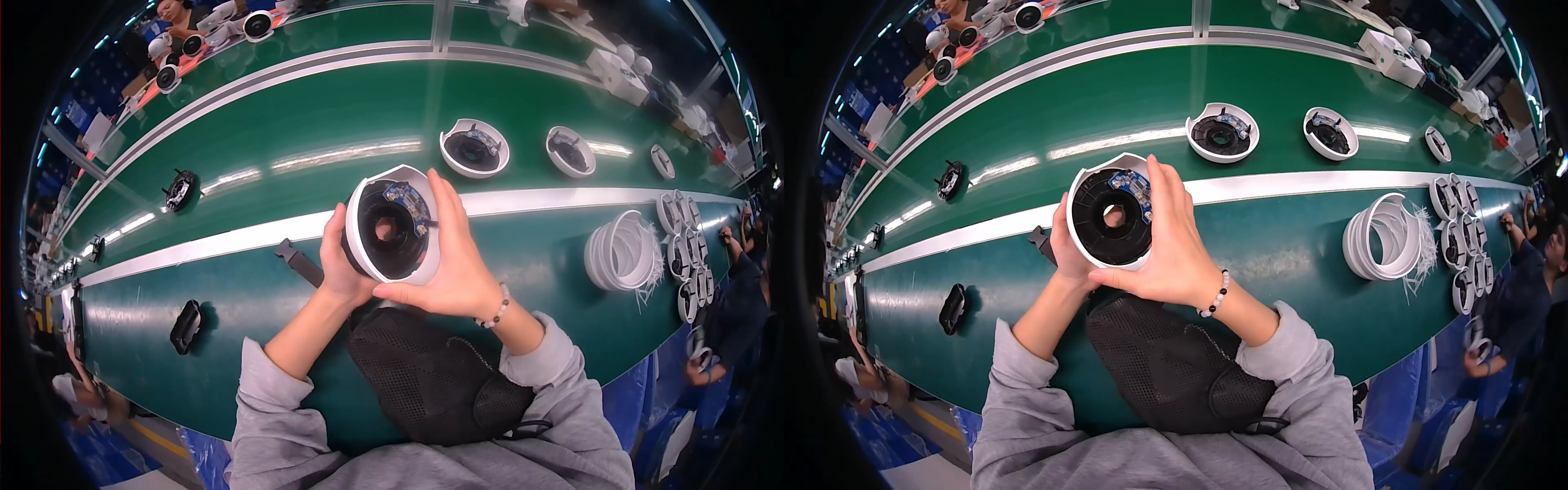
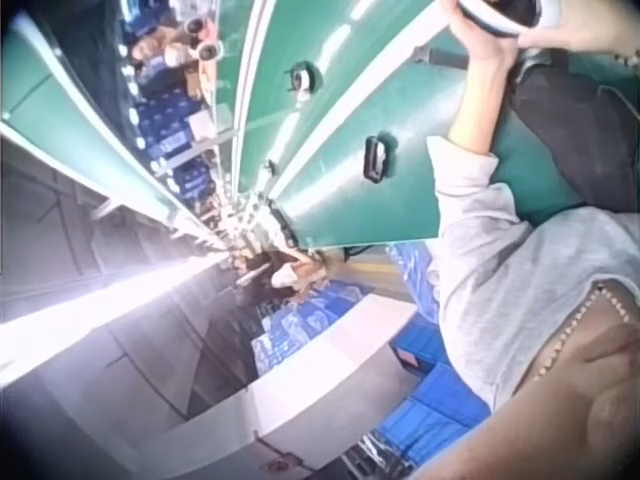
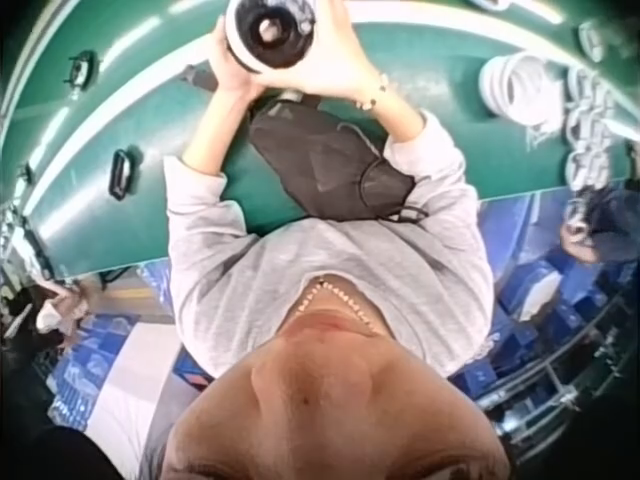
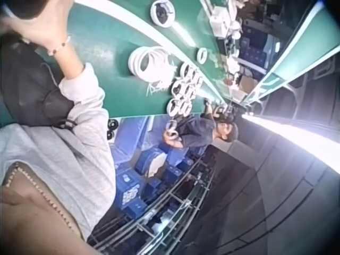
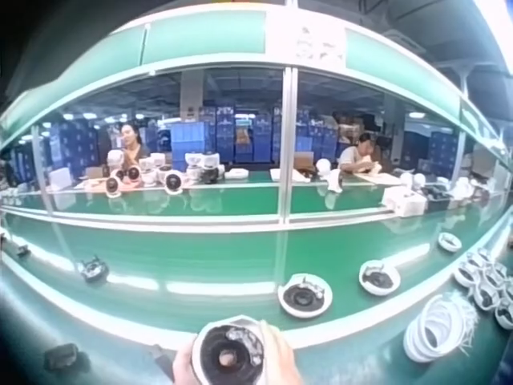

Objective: Assembling round plastic components and internal parts on a factory production line.

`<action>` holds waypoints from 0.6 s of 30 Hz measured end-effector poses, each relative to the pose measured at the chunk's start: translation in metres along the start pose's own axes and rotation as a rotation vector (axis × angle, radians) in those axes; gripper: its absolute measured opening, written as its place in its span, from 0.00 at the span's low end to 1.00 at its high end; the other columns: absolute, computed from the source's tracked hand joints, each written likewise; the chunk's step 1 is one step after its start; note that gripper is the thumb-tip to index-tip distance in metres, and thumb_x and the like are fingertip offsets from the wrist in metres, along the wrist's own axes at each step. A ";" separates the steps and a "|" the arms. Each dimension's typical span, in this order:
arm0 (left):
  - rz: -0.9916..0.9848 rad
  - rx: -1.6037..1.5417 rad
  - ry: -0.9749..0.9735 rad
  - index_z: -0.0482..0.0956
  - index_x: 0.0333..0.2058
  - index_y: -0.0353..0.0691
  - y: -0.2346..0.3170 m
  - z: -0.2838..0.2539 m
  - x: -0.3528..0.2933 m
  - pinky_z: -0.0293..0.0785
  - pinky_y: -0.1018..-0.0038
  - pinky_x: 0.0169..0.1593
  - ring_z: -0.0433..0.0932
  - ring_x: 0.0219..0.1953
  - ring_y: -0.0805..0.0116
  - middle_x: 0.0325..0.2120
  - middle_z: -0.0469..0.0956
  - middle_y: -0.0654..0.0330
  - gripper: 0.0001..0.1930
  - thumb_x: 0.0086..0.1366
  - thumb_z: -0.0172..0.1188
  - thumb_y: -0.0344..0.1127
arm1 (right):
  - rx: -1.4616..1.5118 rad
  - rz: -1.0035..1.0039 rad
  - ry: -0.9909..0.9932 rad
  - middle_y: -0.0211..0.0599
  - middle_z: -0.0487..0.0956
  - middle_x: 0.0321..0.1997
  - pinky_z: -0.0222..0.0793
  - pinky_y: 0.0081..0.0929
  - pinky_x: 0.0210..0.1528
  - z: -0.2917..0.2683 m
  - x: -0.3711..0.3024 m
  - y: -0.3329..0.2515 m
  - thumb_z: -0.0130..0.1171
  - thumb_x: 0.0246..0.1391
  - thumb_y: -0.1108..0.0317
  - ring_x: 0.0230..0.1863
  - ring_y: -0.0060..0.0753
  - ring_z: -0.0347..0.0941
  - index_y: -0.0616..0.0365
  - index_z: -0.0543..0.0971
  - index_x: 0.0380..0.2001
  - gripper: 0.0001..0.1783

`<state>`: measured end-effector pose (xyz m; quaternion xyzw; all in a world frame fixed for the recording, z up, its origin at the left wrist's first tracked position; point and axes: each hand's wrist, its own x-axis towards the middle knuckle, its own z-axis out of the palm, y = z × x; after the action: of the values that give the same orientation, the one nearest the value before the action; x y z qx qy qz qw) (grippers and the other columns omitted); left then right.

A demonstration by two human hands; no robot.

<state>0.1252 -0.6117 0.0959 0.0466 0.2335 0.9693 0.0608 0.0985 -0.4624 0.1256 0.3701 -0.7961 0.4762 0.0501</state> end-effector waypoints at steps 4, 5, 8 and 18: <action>-0.002 0.073 0.078 0.62 0.48 0.36 0.001 0.003 0.001 0.69 0.61 0.46 0.69 0.44 0.59 0.42 0.68 0.51 0.30 0.60 0.30 0.57 | -0.014 0.048 -0.012 0.61 0.46 0.58 0.43 0.41 0.59 0.003 0.000 0.000 0.70 0.21 0.47 0.60 0.56 0.43 0.70 0.42 0.57 0.67; -0.016 0.066 0.070 0.62 0.48 0.36 0.000 0.002 0.001 0.69 0.63 0.47 0.69 0.44 0.59 0.42 0.68 0.51 0.31 0.60 0.30 0.57 | -0.058 0.036 -0.024 0.60 0.47 0.57 0.44 0.42 0.58 0.004 0.000 0.001 0.71 0.20 0.46 0.59 0.57 0.44 0.70 0.42 0.56 0.67; -0.012 0.106 0.112 0.62 0.48 0.36 -0.005 0.001 0.002 0.67 0.66 0.48 0.69 0.44 0.60 0.42 0.68 0.51 0.32 0.60 0.29 0.59 | -0.170 0.047 -0.078 0.60 0.49 0.55 0.46 0.43 0.57 0.003 0.003 -0.001 0.71 0.17 0.46 0.57 0.58 0.46 0.71 0.44 0.56 0.67; -0.102 0.108 0.072 0.60 0.51 0.35 -0.008 0.001 0.003 0.63 0.67 0.52 0.67 0.47 0.62 0.46 0.66 0.53 0.36 0.58 0.28 0.62 | -0.227 0.069 -0.102 0.59 0.51 0.53 0.48 0.45 0.55 -0.001 0.001 0.008 0.71 0.12 0.50 0.54 0.59 0.50 0.72 0.47 0.54 0.66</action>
<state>0.1236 -0.6038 0.0936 0.0032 0.2896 0.9520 0.0990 0.0919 -0.4599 0.1212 0.3583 -0.8585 0.3651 0.0349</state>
